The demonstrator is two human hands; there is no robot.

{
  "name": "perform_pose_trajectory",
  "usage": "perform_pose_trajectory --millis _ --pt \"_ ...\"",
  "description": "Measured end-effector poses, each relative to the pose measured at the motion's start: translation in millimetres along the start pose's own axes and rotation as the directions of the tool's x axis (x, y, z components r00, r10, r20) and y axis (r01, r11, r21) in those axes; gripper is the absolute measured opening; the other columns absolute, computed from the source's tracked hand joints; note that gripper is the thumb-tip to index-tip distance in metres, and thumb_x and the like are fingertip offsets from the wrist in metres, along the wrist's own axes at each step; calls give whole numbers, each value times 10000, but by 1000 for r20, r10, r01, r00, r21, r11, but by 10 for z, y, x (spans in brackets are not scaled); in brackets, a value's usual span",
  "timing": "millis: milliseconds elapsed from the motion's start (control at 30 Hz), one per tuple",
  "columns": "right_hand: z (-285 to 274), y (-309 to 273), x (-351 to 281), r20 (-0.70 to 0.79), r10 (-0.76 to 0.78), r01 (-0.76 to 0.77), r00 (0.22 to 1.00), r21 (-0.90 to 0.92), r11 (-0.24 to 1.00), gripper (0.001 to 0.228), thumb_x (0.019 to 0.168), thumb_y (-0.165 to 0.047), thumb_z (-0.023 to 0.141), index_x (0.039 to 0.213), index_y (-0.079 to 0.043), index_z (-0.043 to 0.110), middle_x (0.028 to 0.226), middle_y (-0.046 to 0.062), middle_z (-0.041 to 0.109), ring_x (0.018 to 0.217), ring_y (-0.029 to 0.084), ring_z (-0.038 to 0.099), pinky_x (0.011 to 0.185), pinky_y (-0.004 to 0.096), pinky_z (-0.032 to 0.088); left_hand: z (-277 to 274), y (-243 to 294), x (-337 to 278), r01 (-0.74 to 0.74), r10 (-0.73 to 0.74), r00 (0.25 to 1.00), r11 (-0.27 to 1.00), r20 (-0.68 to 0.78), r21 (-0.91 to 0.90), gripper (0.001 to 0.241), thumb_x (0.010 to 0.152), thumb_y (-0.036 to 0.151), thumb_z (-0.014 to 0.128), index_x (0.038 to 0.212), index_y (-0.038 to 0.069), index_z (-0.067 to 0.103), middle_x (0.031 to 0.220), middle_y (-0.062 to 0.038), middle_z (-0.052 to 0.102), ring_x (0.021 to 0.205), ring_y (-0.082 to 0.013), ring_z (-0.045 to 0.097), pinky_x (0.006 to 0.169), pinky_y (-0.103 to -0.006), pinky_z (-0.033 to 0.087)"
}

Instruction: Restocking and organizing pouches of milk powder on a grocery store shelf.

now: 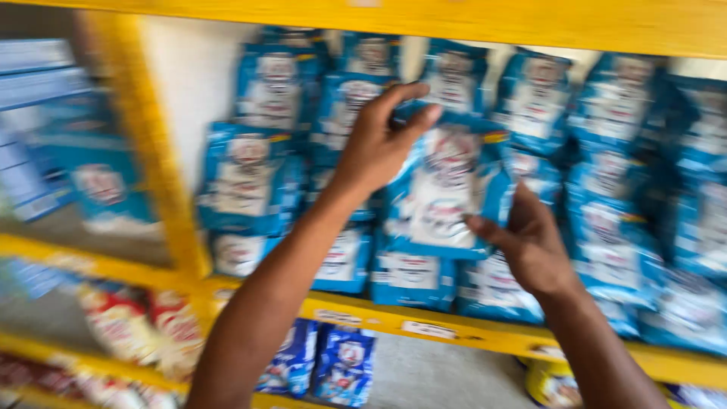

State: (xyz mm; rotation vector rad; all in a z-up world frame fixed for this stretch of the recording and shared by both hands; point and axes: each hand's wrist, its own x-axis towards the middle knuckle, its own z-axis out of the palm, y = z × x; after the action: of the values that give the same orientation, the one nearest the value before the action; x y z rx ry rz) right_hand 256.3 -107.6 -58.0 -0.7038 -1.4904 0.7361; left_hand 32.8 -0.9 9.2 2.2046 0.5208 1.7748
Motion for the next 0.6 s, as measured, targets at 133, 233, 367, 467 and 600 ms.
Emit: perform_pose_trajectory --millis 133,233,367,467,600 --pt "-461 -291 -362 31 27 -22 999 -132 991 580 882 -21 741 1429 -35 547 1265 92 703 1148 186 664 1003 381 551 471 281 168 -198 202 973 979 114 -47 222 1033 269 702 1098 80 798 991 -79 804 909 -165 770 802 -329 584" --pt "-898 -534 -660 -158 129 -152 979 -143 978 585 863 -48 732 1412 -46 532 1255 87 721 1151 194 696 997 386 578 860 766 190 -106 106 958 994 267 -14 230 952 287 762 1001 66 801 864 -83 777 782 -153 727 680 -328 542" --pt "-1708 -603 -1062 -222 45 -76 974 -130 989 633 856 -52 739 1439 -52 492 1278 98 703 1168 206 675 1000 391 572 1563 1000 192 8 -28 928 998 372 56 248 890 312 813 895 63 809 718 -87 752 606 -147 679 545 -334 489" --pt "-2330 -653 -1342 -332 84 -130 940 -120 984 632 879 -34 729 1471 -26 506 1241 172 703 1106 239 681 957 402 567 2136 1119 193 -89 69 930 995 361 39 234 876 289 825 850 57 814 668 -72 727 552 -131 661 511 -320 474" --pt "-3019 -767 -1667 -482 238 -218 843 97 971 612 893 -55 686 1471 -33 486 1274 149 713 1130 210 699 961 361 557 3033 1298 238 -203 209 936 978 284 -49 259 892 272 833 825 25 791 697 -71 711 572 -145 653 525 -325 481"
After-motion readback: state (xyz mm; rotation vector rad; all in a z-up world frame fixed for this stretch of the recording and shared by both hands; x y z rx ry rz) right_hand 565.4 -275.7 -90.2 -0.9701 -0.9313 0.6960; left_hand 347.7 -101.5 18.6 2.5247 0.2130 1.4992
